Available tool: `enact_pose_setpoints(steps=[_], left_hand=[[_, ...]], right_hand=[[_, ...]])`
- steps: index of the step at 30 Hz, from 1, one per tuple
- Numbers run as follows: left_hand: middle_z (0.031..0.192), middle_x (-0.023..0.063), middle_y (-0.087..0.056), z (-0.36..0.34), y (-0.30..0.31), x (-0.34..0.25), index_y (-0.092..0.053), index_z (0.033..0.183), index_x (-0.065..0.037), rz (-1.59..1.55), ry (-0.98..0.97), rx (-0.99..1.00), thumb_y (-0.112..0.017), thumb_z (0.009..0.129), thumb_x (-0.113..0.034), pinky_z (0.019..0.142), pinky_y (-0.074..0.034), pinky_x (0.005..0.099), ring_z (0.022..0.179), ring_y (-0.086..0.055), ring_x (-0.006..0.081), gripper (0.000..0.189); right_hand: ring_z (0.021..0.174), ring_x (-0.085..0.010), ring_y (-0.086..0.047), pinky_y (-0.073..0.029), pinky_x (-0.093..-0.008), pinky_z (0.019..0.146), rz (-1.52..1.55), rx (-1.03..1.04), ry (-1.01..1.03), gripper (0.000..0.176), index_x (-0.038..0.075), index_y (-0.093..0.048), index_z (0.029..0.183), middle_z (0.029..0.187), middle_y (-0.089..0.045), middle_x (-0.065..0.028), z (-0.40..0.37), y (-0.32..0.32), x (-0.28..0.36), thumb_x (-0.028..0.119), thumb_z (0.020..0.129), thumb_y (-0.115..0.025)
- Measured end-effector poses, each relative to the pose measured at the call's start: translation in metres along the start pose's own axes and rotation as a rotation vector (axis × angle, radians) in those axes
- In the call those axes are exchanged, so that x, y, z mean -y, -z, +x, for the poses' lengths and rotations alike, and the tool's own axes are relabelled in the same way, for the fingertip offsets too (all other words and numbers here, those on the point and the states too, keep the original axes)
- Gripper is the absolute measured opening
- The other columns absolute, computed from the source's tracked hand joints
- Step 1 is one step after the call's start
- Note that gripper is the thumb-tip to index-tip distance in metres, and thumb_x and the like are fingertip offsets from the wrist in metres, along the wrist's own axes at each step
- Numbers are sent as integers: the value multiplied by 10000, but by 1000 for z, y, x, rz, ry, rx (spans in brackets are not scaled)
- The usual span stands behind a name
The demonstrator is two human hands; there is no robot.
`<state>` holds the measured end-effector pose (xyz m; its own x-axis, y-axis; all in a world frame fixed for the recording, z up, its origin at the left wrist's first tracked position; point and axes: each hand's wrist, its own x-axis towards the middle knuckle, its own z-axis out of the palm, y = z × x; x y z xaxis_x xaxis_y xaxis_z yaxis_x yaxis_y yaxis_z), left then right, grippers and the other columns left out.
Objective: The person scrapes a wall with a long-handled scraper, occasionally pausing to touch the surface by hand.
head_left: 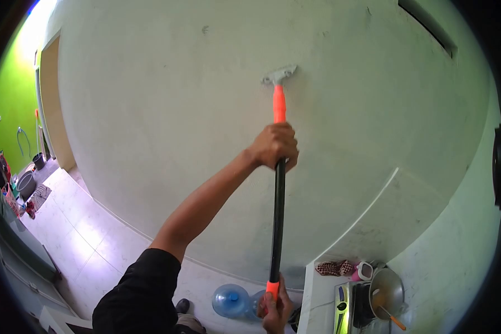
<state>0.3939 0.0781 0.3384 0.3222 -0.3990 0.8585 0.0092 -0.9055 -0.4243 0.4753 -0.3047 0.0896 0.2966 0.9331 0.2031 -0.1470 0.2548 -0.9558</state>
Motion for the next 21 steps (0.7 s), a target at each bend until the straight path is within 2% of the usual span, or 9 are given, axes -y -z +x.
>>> enact_pose_setpoints(steps=[1,4,8,11,14,17,20,21], left_hand=[[525,-10,-432,8,2,4,-394,535,-126,53,12,-55,-678,611,7,591,-423,346,526,-467,210,323],[519,-10,-419,6,3,-2,-379,534,-119,13,35,-49,-669,614,12,592,-424,347,518,-451,215,327],[518,-11,-421,6,14,-2,-382,530,-114,48,62,-17,-661,609,1,619,-443,342,526,-460,215,313],[521,-8,-428,8,13,-6,-405,528,-115,66,84,-34,-659,601,-6,631,-454,337,527,-470,221,286],[526,-6,-438,2,8,-9,-423,531,-119,44,77,-43,-660,600,-14,636,-455,338,531,-479,225,268],[535,-9,-464,11,13,6,-433,531,-131,50,34,-20,-667,574,-38,655,-463,339,559,-506,221,255],[540,-14,-478,20,22,10,-444,532,-137,37,72,29,-677,555,-49,665,-463,339,571,-513,215,250],[541,-14,-477,14,17,2,-447,533,-137,-3,69,25,-680,551,-51,662,-460,341,570,-507,216,249]], right_hand=[[498,-47,-396,-334,-235,448,-32,12,26,544,35,-420,1590,700,-527,21,4,-7,12,132,1075,-564],[500,-50,-406,-341,-237,451,-157,-36,152,537,16,-434,1579,694,-527,26,-10,-17,16,115,1067,-563],[488,-47,-386,-347,-231,466,-116,-32,82,552,6,-416,1586,648,-490,40,-20,-34,26,83,1058,-558],[483,-48,-368,-335,-237,461,-128,-25,218,565,14,-396,1598,644,-466,45,-11,-24,12,79,1061,-557],[489,-48,-363,-323,-243,456,-79,-14,31,557,17,-388,1602,663,-464,45,-21,-23,30,90,1073,-546],[491,-46,-365,-317,-243,453,-77,-68,40,533,14,-406,1589,672,-471,40,-11,-10,-29,98,1080,-541],[484,-46,-352,-317,-240,451,7,-31,11,525,10,-412,1581,668,-479,32,-4,-38,38,100,1080,-542],[482,-45,-348,-316,-239,450,-16,-26,2,529,9,-408,1583,667,-480,30,-6,-37,40,101,1080,-544]])
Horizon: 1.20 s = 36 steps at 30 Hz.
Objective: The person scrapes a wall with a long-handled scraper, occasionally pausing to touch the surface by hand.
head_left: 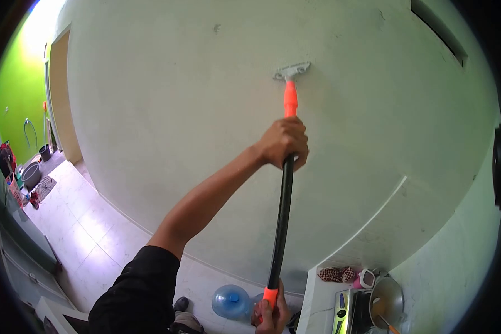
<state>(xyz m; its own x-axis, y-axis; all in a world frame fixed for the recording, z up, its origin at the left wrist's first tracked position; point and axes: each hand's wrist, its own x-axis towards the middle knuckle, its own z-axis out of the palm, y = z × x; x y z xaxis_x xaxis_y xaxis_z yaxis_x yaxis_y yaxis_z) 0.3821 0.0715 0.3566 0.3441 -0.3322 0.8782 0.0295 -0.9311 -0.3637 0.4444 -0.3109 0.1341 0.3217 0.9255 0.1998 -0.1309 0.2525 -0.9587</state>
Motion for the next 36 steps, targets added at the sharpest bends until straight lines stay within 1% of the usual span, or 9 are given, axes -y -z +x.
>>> enact_pose_setpoints(steps=[8,10,16,20,21,28,30,32,36], left_hand=[[554,-20,-495,26,17,18,-437,523,-138,21,-37,18,-693,534,-67,643,-450,358,575,-500,222,266],[545,-18,-494,17,11,9,-455,510,-146,26,20,24,-679,540,-68,638,-448,353,561,-506,223,239],[547,-10,-503,29,21,24,-484,523,-142,55,3,48,-679,532,-83,696,-464,349,590,-517,230,204],[557,-16,-510,27,19,23,-450,525,-125,-13,-13,10,-665,536,-86,698,-468,355,600,-519,228,218],[542,14,-437,31,21,26,-377,535,-118,24,-34,16,-675,602,-23,624,-432,368,562,-465,247,320],[549,11,-454,19,12,12,-406,536,-126,-39,-23,2,-668,573,-17,624,-437,364,557,-474,249,287],[560,-21,-501,29,14,38,-513,539,-166,32,-35,22,-667,505,-100,688,-462,358,590,-513,246,171],[559,-11,-501,41,26,40,-508,538,-154,78,-15,57,-671,525,-104,695,-468,363,609,-528,248,171],[575,-25,-518,24,20,24,-494,521,-163,27,-1,109,-675,520,-105,709,-482,352,633,-549,231,190]], right_hand=[[478,-43,-350,-310,-233,441,97,-14,26,556,-5,-388,1589,669,-489,23,1,-23,23,107,1072,-560],[480,-41,-352,-310,-232,441,-3,12,48,565,3,-381,1595,673,-490,24,0,-18,32,114,1072,-563],[491,-32,-348,-311,-221,445,57,-18,4,553,22,-402,1591,689,-496,34,1,-34,38,124,1073,-567],[492,-28,-340,-304,-218,447,12,8,23,540,19,-411,1586,688,-493,36,10,-26,34,130,1079,-560],[492,-27,-337,-302,-218,448,12,12,29,539,20,-410,1587,687,-492,37,10,-26,29,131,1080,-558],[476,-30,-335,-303,-223,441,-90,19,181,530,4,-417,1581,648,-468,47,8,-9,17,121,1082,-553],[462,-44,-348,-299,-231,427,-31,-29,88,562,15,-391,1593,636,-458,34,26,-20,21,125,1066,-554],[451,-67,-383,-299,-249,411,-13,-13,-27,632,23,-335,1612,641,-454,7,43,-38,63,166,1040,-561],[471,-28,-332,-303,-217,435,29,19,83,544,13,-403,1591,642,-463,48,17,-24,35,99,1076,-553]])
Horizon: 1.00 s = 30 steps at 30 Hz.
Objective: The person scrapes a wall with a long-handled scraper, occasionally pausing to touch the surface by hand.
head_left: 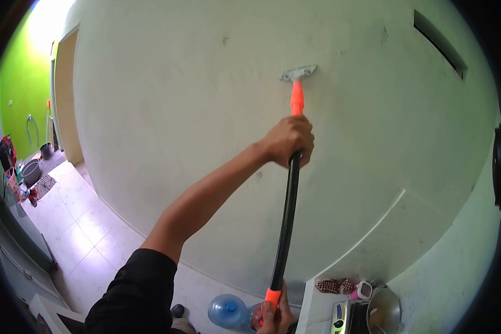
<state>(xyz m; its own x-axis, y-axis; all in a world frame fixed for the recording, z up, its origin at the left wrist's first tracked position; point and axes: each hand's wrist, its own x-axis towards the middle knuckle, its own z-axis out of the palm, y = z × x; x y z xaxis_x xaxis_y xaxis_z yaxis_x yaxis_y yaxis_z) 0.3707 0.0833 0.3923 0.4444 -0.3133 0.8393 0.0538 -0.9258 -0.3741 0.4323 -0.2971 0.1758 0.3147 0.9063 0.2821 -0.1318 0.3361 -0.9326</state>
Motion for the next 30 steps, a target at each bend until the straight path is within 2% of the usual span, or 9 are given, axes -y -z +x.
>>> enact_pose_setpoints(steps=[2,7,10,17,20,22,23,27,30], left_hand=[[559,-10,-500,-4,-1,2,-478,542,-137,-34,-21,-32,-658,548,-31,647,-448,362,586,-512,237,209],[566,7,-485,35,27,34,-456,544,-121,56,-52,-73,-671,547,-52,633,-428,377,587,-485,253,226],[559,0,-480,15,20,18,-430,541,-112,-23,-17,-27,-660,582,-27,664,-446,367,604,-503,241,248],[554,3,-473,20,33,26,-389,537,-116,93,13,-76,-652,584,-31,647,-441,373,584,-491,238,280],[560,0,-493,0,19,11,-374,534,-118,-7,10,-78,-653,591,-34,642,-434,374,586,-492,236,297],[564,-3,-497,-3,18,10,-411,534,-128,13,32,-60,-666,581,-41,629,-426,377,594,-494,239,273],[567,-4,-497,0,21,19,-428,536,-133,3,16,-58,-667,575,-44,627,-425,377,597,-496,241,258],[578,-7,-492,10,34,25,-498,552,-162,3,10,-51,-669,524,-66,632,-426,377,616,-504,248,198],[572,-12,-483,-10,22,8,-500,550,-170,-50,-8,17,-668,530,-64,660,-435,368,615,-504,250,200]], right_hand=[[473,-35,-350,-310,-220,435,-18,2,-16,582,14,-367,1604,643,-451,38,3,3,-13,125,1063,-549],[479,-49,-394,-313,-231,424,-66,0,-81,620,15,-353,1603,649,-434,23,39,-34,52,168,1037,-555],[485,-24,-329,-313,-212,445,-142,34,92,569,14,-363,1611,657,-463,49,17,-9,10,80,1073,-538],[509,-26,-354,-318,-212,458,-154,38,129,573,7,-369,1606,685,-478,50,21,-18,13,81,1065,-543],[518,-26,-363,-325,-211,465,-147,17,99,564,6,-389,1596,693,-486,51,10,-8,-1,79,1061,-549],[525,-26,-371,-331,-210,468,-164,-17,25,555,11,-403,1591,702,-495,51,2,-6,-4,74,1059,-550],[529,-27,-380,-341,-205,471,-274,0,98,553,26,-419,1587,710,-506,53,4,-4,-6,77,1055,-558],[533,-29,-388,-350,-197,479,-175,4,91,563,16,-415,1587,704,-508,55,20,-32,25,83,1050,-569],[533,-32,-396,-356,-201,481,-138,-17,36,572,6,-413,1585,701,-510,53,-4,-21,9,92,1046,-581]])
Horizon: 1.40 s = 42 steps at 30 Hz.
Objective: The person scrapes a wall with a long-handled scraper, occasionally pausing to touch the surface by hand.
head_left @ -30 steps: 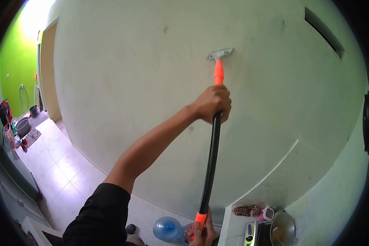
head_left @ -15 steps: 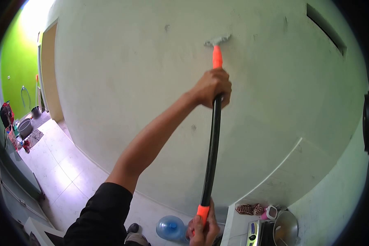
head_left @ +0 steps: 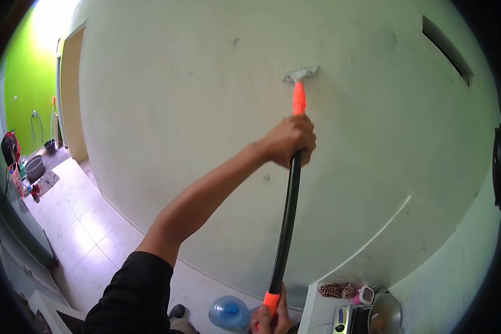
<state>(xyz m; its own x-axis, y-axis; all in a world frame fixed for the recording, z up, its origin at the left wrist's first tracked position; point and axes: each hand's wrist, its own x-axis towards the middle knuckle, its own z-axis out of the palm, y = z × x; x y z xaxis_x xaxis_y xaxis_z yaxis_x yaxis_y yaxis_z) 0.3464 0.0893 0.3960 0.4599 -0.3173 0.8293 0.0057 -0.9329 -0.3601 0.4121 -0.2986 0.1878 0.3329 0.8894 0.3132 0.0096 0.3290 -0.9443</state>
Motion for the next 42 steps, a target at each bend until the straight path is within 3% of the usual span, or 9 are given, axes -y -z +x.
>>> enact_pose_setpoints(steps=[4,6,15,20,22,26,29,39,42], left_hand=[[565,-16,-477,-5,-3,14,-455,543,-158,8,-36,-45,-670,541,-43,649,-420,378,595,-500,252,244],[573,20,-475,10,18,18,-453,562,-143,27,-7,4,-663,571,-36,659,-423,391,624,-505,265,237],[605,24,-511,-13,-4,12,-481,560,-149,101,-1,84,-673,570,-75,699,-468,413,681,-542,273,206],[620,47,-537,25,42,29,-510,574,-125,237,58,105,-689,587,-100,716,-467,427,701,-553,297,181],[615,33,-527,8,47,15,-507,571,-134,156,-12,92,-681,585,-83,723,-468,418,688,-546,282,181],[602,4,-476,-63,43,-23,-474,576,-149,172,107,132,-688,599,-60,769,-458,368,659,-526,241,233],[607,9,-490,-100,40,-28,-457,575,-116,154,214,72,-679,626,-14,816,-466,350,670,-516,229,250],[559,1,-423,-119,42,-12,-415,574,-99,204,241,-58,-667,664,54,745,-458,341,597,-474,219,308],[575,-7,-464,-118,45,16,-462,555,-119,186,184,-135,-661,578,-16,706,-446,355,617,-496,221,225]], right_hand=[[519,-34,-408,-353,-211,472,-141,30,190,549,-1,-442,1562,699,-523,46,1,-9,-22,108,1044,-589],[520,-30,-398,-339,-206,467,-39,20,-18,546,2,-425,1568,684,-503,47,8,-18,-12,108,1053,-575],[500,-46,-402,-304,-224,429,-29,19,-94,582,19,-371,1598,672,-476,12,35,-4,-11,96,1041,-522],[496,-39,-390,-304,-220,428,45,46,-105,563,21,-395,1587,666,-450,28,55,-13,34,81,1041,-520],[489,-41,-374,-301,-224,419,118,54,-152,565,20,-399,1584,663,-426,31,29,-14,26,77,1037,-527],[496,-47,-389,-312,-215,418,12,136,-173,571,50,-371,1605,676,-425,24,-4,-10,-9,211,1081,-532],[519,-42,-412,-332,-210,427,18,156,-194,571,41,-386,1595,694,-441,27,-3,-21,-24,185,1068,-553],[624,-61,-445,-405,-221,586,-221,100,204,502,-1,-494,1537,753,-551,26,17,-13,-72,63,1044,-563],[633,-71,-469,-415,-231,587,-282,154,142,507,-4,-491,1539,765,-571,15,41,-14,-60,59,1041,-566]])
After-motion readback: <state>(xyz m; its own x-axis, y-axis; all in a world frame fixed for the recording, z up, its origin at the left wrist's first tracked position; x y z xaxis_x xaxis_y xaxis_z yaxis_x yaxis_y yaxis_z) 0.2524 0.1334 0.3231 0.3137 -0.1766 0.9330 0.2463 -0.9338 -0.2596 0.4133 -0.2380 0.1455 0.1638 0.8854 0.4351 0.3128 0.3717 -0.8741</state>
